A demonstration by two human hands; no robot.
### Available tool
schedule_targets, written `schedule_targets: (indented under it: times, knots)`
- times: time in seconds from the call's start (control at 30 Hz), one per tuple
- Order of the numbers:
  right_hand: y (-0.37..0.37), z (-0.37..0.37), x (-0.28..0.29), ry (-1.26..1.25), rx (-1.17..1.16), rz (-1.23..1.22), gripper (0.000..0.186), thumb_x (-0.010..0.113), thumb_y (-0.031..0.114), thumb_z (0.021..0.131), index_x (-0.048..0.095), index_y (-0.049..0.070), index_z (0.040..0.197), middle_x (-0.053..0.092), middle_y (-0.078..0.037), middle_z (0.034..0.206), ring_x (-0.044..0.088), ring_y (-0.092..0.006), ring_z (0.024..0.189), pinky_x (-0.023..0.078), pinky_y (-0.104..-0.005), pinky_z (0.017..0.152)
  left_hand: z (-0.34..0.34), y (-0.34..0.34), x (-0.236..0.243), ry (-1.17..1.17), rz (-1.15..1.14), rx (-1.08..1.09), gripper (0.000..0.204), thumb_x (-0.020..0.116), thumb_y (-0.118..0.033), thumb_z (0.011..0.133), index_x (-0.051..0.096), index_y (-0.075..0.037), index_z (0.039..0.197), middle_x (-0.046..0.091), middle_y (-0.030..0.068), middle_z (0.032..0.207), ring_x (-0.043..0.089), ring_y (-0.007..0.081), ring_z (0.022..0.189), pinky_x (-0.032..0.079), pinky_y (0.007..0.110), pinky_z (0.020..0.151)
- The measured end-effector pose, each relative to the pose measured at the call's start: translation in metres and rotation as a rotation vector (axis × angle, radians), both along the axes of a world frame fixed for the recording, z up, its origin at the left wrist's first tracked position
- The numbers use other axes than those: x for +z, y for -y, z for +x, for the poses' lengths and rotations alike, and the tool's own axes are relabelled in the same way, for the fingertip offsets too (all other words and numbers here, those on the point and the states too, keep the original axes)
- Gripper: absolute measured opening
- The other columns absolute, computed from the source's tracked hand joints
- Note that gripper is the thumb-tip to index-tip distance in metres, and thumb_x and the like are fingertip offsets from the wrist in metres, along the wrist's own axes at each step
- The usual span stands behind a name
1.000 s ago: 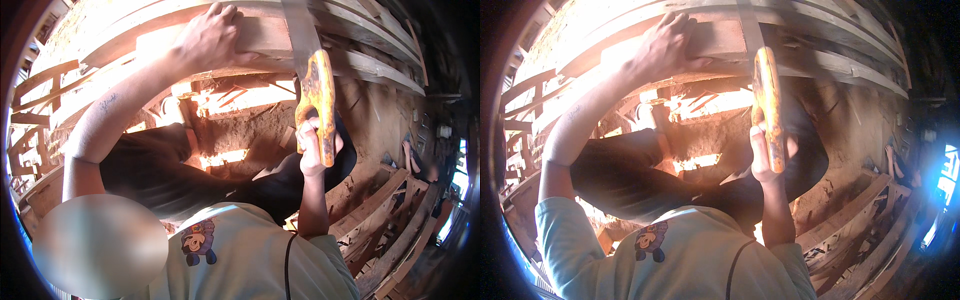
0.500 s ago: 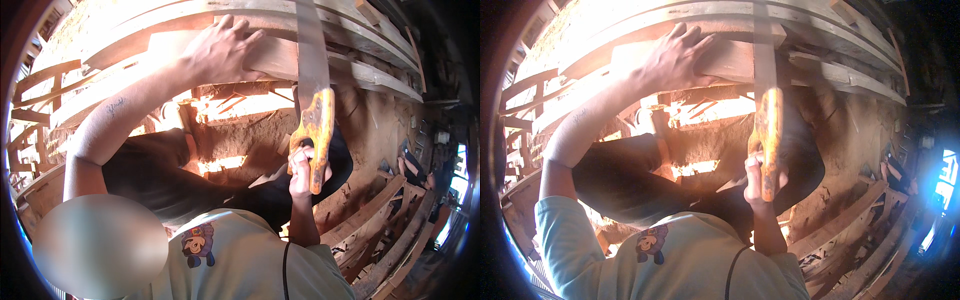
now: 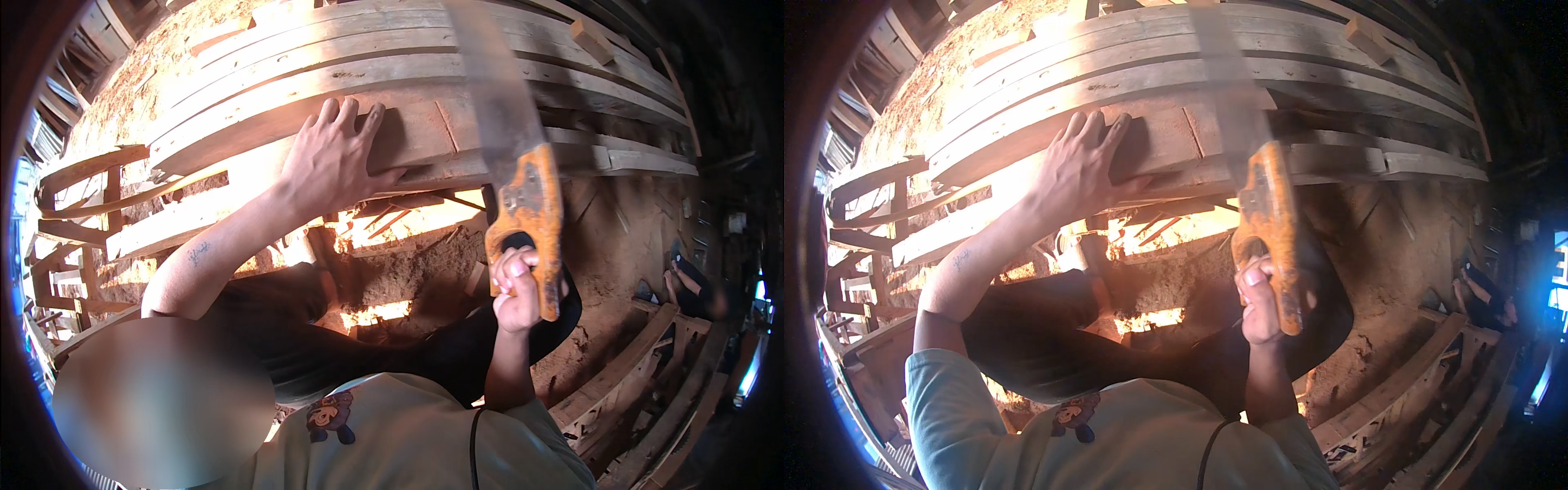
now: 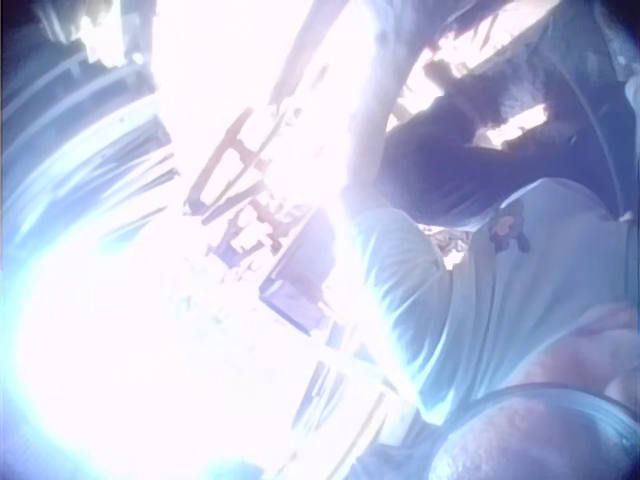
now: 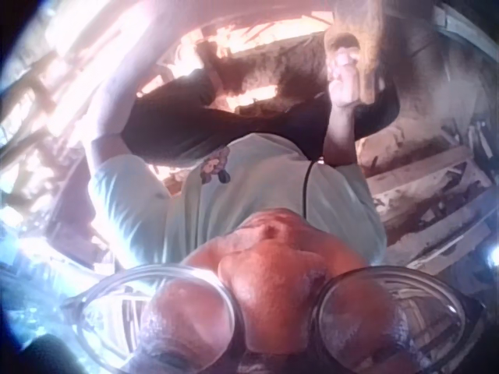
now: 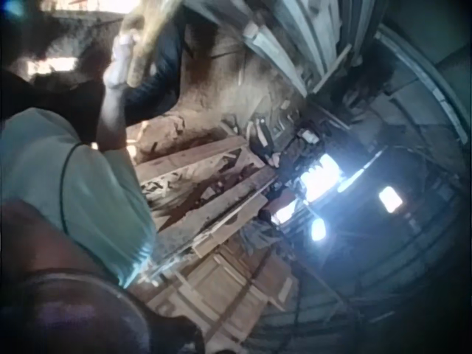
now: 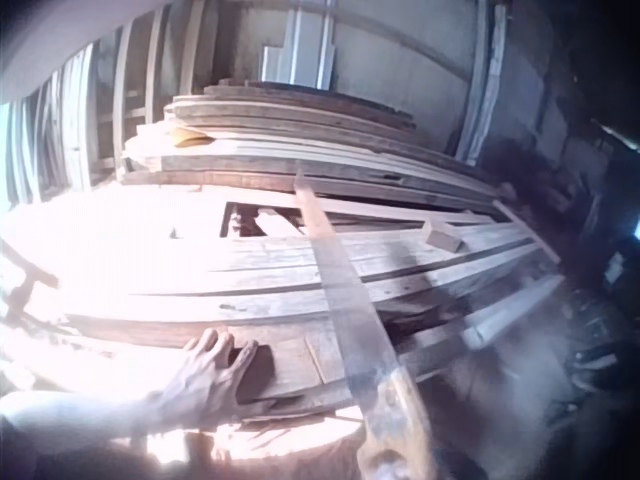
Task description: The person uses a hand saw to cut a wooden plank positioned horizontally above them. They hold the plank steady with their left hand while sawing with their right hand. The cut progresses steadily through the plank.
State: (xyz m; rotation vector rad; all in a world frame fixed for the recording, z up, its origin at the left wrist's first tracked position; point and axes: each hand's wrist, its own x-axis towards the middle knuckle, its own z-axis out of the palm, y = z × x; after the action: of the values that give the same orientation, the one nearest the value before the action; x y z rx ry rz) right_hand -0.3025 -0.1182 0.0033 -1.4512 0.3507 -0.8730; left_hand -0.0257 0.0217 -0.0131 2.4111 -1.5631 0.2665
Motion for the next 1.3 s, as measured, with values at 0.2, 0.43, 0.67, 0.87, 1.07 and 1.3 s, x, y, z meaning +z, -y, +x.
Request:
schedule_targets:
  times: [0.2, 0.43, 0.67, 0.87, 1.07, 1.3]
  knots:
    - [0.024, -0.018, 0.027, -0.058, 0.273, 0.245, 0.012, 0.048, 0.011, 0.105, 0.042, 0.009, 0.095, 0.039, -0.001, 0.070, 0.036, -0.0100, 0.053, 0.036, -0.0291, 0.055, 0.001, 0.000, 0.007, -0.041, 0.150, 0.037, 0.099, 0.068, -0.070, 0.093, 0.054, 0.015, 0.140, 0.058, 0.0256, 0.129, 0.058, 0.0362, 0.124, 0.055, 0.047, 0.101]
    - [0.013, -0.016, 0.009, -0.072, 0.243, 0.574, 0.012, 0.052, 0.010, 0.100, 0.045, 0.008, 0.090, 0.037, 0.000, 0.066, 0.036, -0.0099, 0.052, 0.033, -0.0290, 0.051, -0.001, -0.002, 0.001, 0.001, 0.065, 0.037, 0.088, 0.077, -0.063, 0.089, 0.058, 0.013, 0.128, 0.060, 0.0223, 0.119, 0.058, 0.0338, 0.117, 0.055, 0.045, 0.099]
    - [0.054, -0.018, 0.023, -0.227, 0.114, 0.414, 0.017, 0.054, 0.016, 0.100, 0.045, 0.012, 0.086, 0.041, 0.001, 0.066, 0.036, -0.0085, 0.050, 0.036, -0.0269, 0.051, 0.001, -0.005, 0.003, -0.059, 0.114, 0.033, 0.090, 0.077, -0.066, 0.088, 0.057, 0.010, 0.132, 0.059, 0.0215, 0.123, 0.057, 0.0340, 0.124, 0.055, 0.045, 0.104]
    - [0.076, -0.035, 0.011, -0.134, -0.069, 0.205, 0.015, 0.052, 0.015, 0.103, 0.047, 0.012, 0.089, 0.038, 0.002, 0.069, 0.038, -0.0088, 0.054, 0.034, -0.0263, 0.054, 0.001, -0.006, -0.001, 0.053, 0.098, 0.034, 0.098, 0.063, -0.077, 0.092, 0.061, 0.015, 0.124, 0.065, 0.0230, 0.119, 0.061, 0.0321, 0.119, 0.058, 0.043, 0.100]
    - [0.085, -0.046, 0.007, 0.015, -0.045, 0.111, 0.013, 0.052, 0.013, 0.104, 0.047, 0.011, 0.093, 0.039, 0.002, 0.070, 0.038, -0.0091, 0.055, 0.035, -0.0268, 0.056, 0.004, -0.006, -0.002, 0.053, 0.096, 0.031, 0.105, 0.060, -0.079, 0.094, 0.058, 0.018, 0.135, 0.064, 0.0246, 0.123, 0.060, 0.0335, 0.122, 0.056, 0.043, 0.103]
    - [0.081, -0.059, -0.021, 0.002, -0.101, 0.096, 0.014, 0.050, 0.012, 0.103, 0.046, 0.012, 0.090, 0.039, 0.002, 0.071, 0.037, -0.0086, 0.055, 0.035, -0.0259, 0.056, 0.003, -0.003, -0.008, 0.074, 0.041, 0.014, 0.100, 0.064, -0.076, 0.092, 0.060, 0.015, 0.134, 0.062, 0.0238, 0.125, 0.060, 0.0336, 0.121, 0.054, 0.044, 0.105]
